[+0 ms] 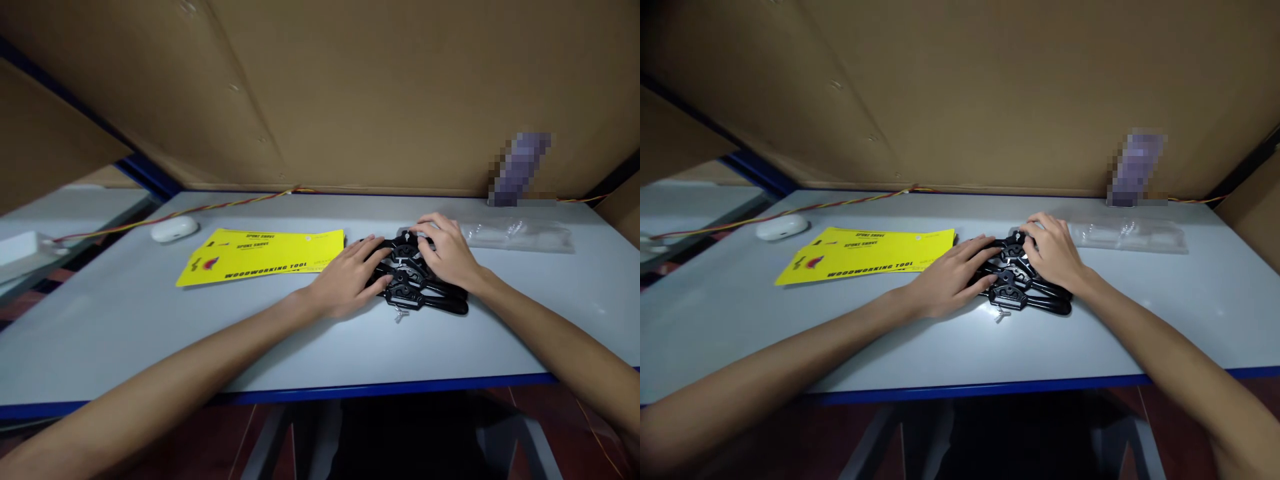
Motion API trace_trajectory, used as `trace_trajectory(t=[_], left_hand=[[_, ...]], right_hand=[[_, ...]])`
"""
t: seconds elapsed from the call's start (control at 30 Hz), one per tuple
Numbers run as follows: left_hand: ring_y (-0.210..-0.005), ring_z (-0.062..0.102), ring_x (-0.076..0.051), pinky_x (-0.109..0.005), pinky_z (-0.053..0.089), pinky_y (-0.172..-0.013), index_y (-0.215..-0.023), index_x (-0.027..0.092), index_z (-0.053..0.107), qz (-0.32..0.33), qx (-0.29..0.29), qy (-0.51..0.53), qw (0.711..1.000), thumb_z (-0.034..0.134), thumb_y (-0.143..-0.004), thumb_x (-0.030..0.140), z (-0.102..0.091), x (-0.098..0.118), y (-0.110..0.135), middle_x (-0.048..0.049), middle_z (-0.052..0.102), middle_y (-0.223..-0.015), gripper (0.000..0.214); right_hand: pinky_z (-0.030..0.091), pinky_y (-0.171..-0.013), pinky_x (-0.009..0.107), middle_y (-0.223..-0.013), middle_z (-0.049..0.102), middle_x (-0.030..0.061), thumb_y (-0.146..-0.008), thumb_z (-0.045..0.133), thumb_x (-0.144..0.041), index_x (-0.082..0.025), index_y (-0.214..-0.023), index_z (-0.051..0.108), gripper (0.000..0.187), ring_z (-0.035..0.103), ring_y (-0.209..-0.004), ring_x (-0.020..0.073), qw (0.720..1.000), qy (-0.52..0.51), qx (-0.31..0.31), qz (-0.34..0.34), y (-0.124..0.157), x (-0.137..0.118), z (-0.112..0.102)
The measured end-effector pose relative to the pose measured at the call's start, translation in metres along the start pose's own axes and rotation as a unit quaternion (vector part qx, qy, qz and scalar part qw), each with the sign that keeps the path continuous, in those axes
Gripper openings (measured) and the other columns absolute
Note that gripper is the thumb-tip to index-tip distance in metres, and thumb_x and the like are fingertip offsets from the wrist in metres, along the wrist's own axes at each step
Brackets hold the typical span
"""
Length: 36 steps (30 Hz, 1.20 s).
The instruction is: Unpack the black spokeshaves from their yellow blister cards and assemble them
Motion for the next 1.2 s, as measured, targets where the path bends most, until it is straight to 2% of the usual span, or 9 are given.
trace_trajectory(t=[0.07, 0.17, 0.27, 0.47, 0.67, 0.83, 0.97, 1.1, 1.2], left_hand=[[-0.15, 0.041, -0.037, -0.059, 0.039, -0.121, -0.144, 0.011, 0.051, -0.001, 0.005, 0.005, 1.0, 0.031, -0.106, 0.054, -0.001, 0.0, 0.0, -0.0201, 0.049, -0.156, 0.06], [-0.15, 0.041, -0.037, -0.06, 0.04, -0.121, -0.144, 0.012, 0.051, -0.001, 0.01, 0.006, 1.0, 0.031, -0.106, 0.054, 0.0, -0.001, 0.0, -0.0199, 0.048, -0.156, 0.06], [-0.15, 0.041, -0.036, -0.059, 0.04, -0.121, -0.145, 0.013, 0.051, 0.003, 0.012, 0.005, 1.0, 0.029, -0.106, 0.055, 0.001, -0.001, 0.001, -0.0191, 0.048, -0.157, 0.061], [-0.152, 0.037, -0.037, -0.058, 0.037, -0.123, -0.148, 0.01, 0.049, -0.002, -0.011, -0.016, 1.0, 0.026, -0.107, 0.055, 0.002, 0.001, 0.0, -0.0212, 0.042, -0.161, 0.065], [-0.155, 0.03, -0.039, -0.057, 0.033, -0.125, -0.152, 0.011, 0.047, -0.037, -0.032, -0.02, 0.999, 0.03, -0.106, 0.057, 0.004, -0.001, -0.001, -0.0206, 0.034, -0.166, 0.067], [-0.155, 0.03, -0.038, -0.056, 0.033, -0.124, -0.151, 0.011, 0.048, -0.036, -0.027, -0.029, 0.999, 0.029, -0.105, 0.056, 0.004, -0.001, -0.001, -0.0206, 0.036, -0.165, 0.067], [-0.154, 0.033, -0.037, -0.055, 0.034, -0.125, -0.15, 0.011, 0.049, -0.027, -0.02, -0.028, 0.999, 0.031, -0.105, 0.055, 0.003, 0.0, -0.001, -0.0204, 0.039, -0.163, 0.066], [-0.153, 0.034, -0.039, -0.056, 0.034, -0.124, -0.15, 0.009, 0.05, -0.026, -0.023, -0.029, 0.999, 0.03, -0.106, 0.055, 0.002, 0.0, -0.001, -0.0219, 0.04, -0.162, 0.067], [-0.153, 0.035, -0.039, -0.057, 0.035, -0.123, -0.15, 0.01, 0.049, -0.019, -0.02, -0.029, 0.999, 0.029, -0.106, 0.056, 0.001, 0.0, 0.0, -0.0211, 0.04, -0.163, 0.067]], right_hand=[[0.04, -0.104, 0.05, -0.111, 0.069, 0.0102, -0.095, 0.046, -0.018, -0.022, -0.105, 0.066, 0.022, 0.062, -0.108, 0.0272, 1.0, -0.007, -0.023, 0.013, -0.003, 0.004, 0.006], [0.046, -0.088, 0.044, -0.102, 0.066, 0.0089, -0.094, 0.054, -0.027, -0.022, -0.102, 0.059, 0.011, 0.061, -0.093, 0.0255, 0.997, -0.016, -0.038, 0.063, -0.007, 0.012, 0.014], [0.045, -0.078, 0.04, -0.098, 0.057, 0.0076, -0.092, 0.06, -0.036, -0.023, -0.094, 0.054, 0.014, 0.055, -0.083, 0.023, 0.994, 0.015, -0.051, 0.093, -0.011, 0.015, 0.021], [0.043, -0.079, 0.038, -0.092, 0.044, 0.0047, -0.099, 0.05, -0.03, -0.023, -0.083, 0.047, 0.018, 0.05, -0.079, 0.0204, 0.993, 0.026, -0.095, 0.064, -0.017, 0.014, 0.031], [0.043, -0.078, 0.038, -0.096, 0.042, 0.0049, -0.102, 0.038, -0.024, -0.023, -0.093, 0.05, 0.015, 0.046, -0.073, 0.0186, 0.988, 0.019, -0.153, 0.024, -0.014, 0.004, 0.036], [0.045, -0.086, 0.039, -0.104, 0.047, 0.0072, -0.102, 0.036, -0.021, -0.023, -0.109, 0.057, 0.022, 0.053, -0.089, 0.0217, 0.989, -0.045, -0.139, 0.003, -0.011, 0.002, 0.031], [0.045, -0.085, 0.038, -0.101, 0.046, 0.0066, -0.098, 0.036, -0.014, -0.022, -0.096, 0.065, 0.03, 0.052, -0.087, 0.0208, 0.99, -0.06, -0.128, 0.013, -0.01, 0.007, 0.032], [0.045, -0.082, 0.037, -0.095, 0.048, 0.0058, -0.097, 0.039, -0.014, -0.022, -0.086, 0.068, 0.032, 0.053, -0.084, 0.0205, 0.995, -0.075, -0.063, 0.025, -0.011, 0.008, 0.026], [0.043, -0.079, 0.035, -0.088, 0.052, 0.0035, -0.095, 0.05, -0.017, -0.022, -0.092, 0.069, 0.02, 0.054, -0.08, 0.02, 0.996, -0.075, -0.002, 0.052, -0.012, 0.013, 0.018]])
Point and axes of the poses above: each hand's wrist, its own y-axis away from the middle knuckle, its own z-axis out of the palm, x = y × z, the point moved 9 cm from there along -y, towards the middle knuckle
